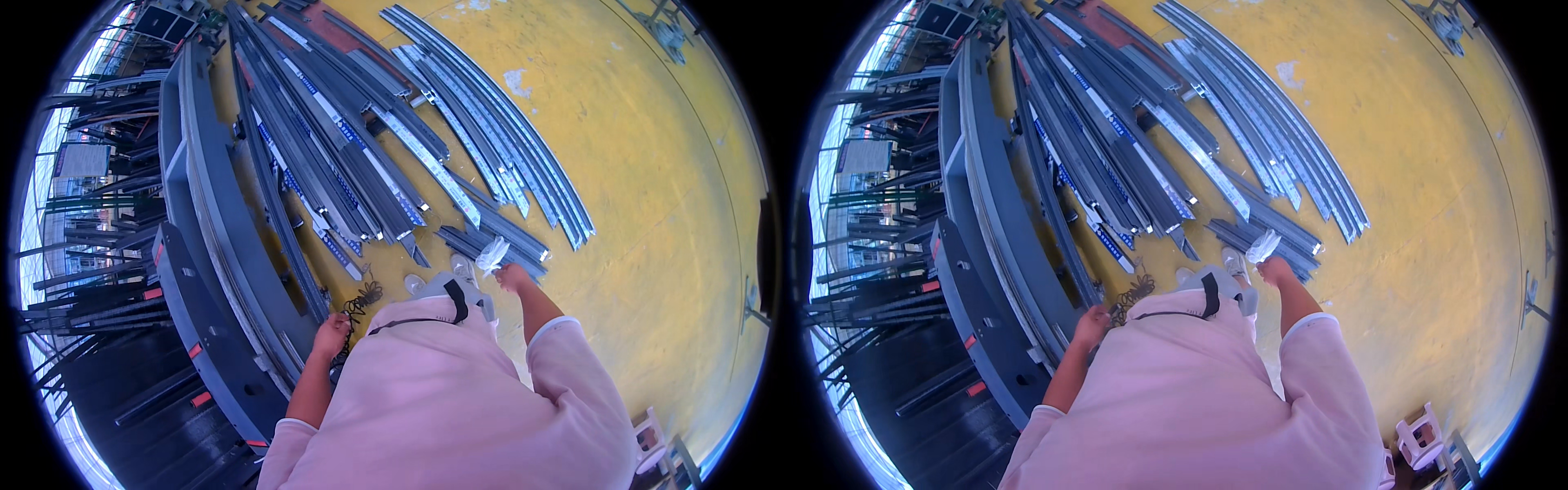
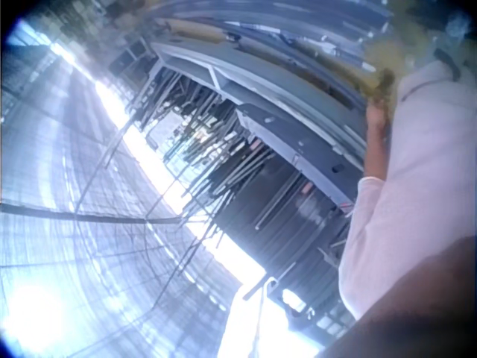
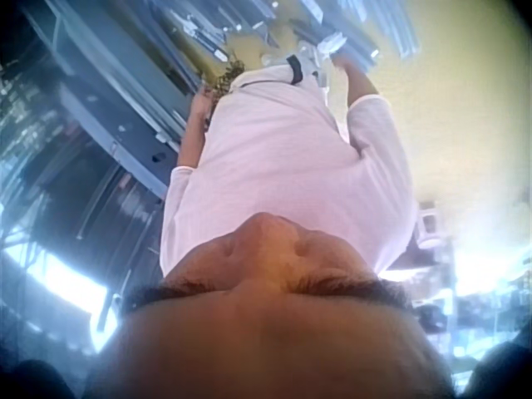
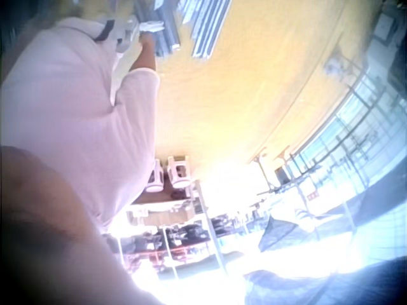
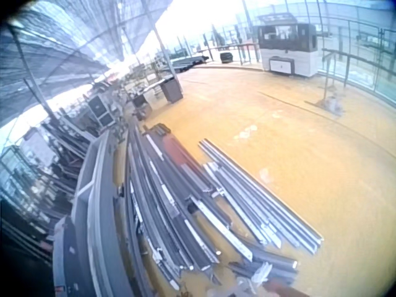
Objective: The person picks up a bundle of metal profiles, sorts through scrap metal in bins, and then places a long metal profile onto a miter saw to cut it.
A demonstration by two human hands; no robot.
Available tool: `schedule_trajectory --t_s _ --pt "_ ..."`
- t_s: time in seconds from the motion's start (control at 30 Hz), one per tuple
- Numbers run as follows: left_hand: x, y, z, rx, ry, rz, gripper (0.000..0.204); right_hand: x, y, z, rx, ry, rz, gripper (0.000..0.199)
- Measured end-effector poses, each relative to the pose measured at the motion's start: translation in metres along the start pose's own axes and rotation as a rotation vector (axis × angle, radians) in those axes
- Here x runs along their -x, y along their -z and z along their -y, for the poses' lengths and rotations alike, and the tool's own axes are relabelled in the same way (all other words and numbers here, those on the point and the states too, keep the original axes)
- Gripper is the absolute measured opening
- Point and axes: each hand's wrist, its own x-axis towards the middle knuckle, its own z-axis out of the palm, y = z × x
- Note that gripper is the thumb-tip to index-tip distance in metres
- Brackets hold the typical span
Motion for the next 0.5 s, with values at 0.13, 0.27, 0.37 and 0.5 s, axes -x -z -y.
schedule_trajectory --t_s 0.13,0.27,0.37,0.5 --pt "0.009 -0.008 -0.001 -0.032 -0.037 0.009 0.033 0.016 0.022 0.037 -0.050 -0.096 -0.022 0.021" --pt "0.010 -0.016 0.004 -0.019 -0.051 0.007 0.034 0.027 0.036 0.059 -0.304 -0.395 0.004 0.020" --pt "0.014 -0.015 -0.003 -0.090 -0.017 0.074 0.037 0.020 0.028 0.035 -0.280 -0.333 -0.025 0.015" --pt "0.007 -0.021 0.009 -0.153 -0.078 0.073 0.043 0.006 0.009 -0.007 -0.122 -0.060 -0.198 0.011"
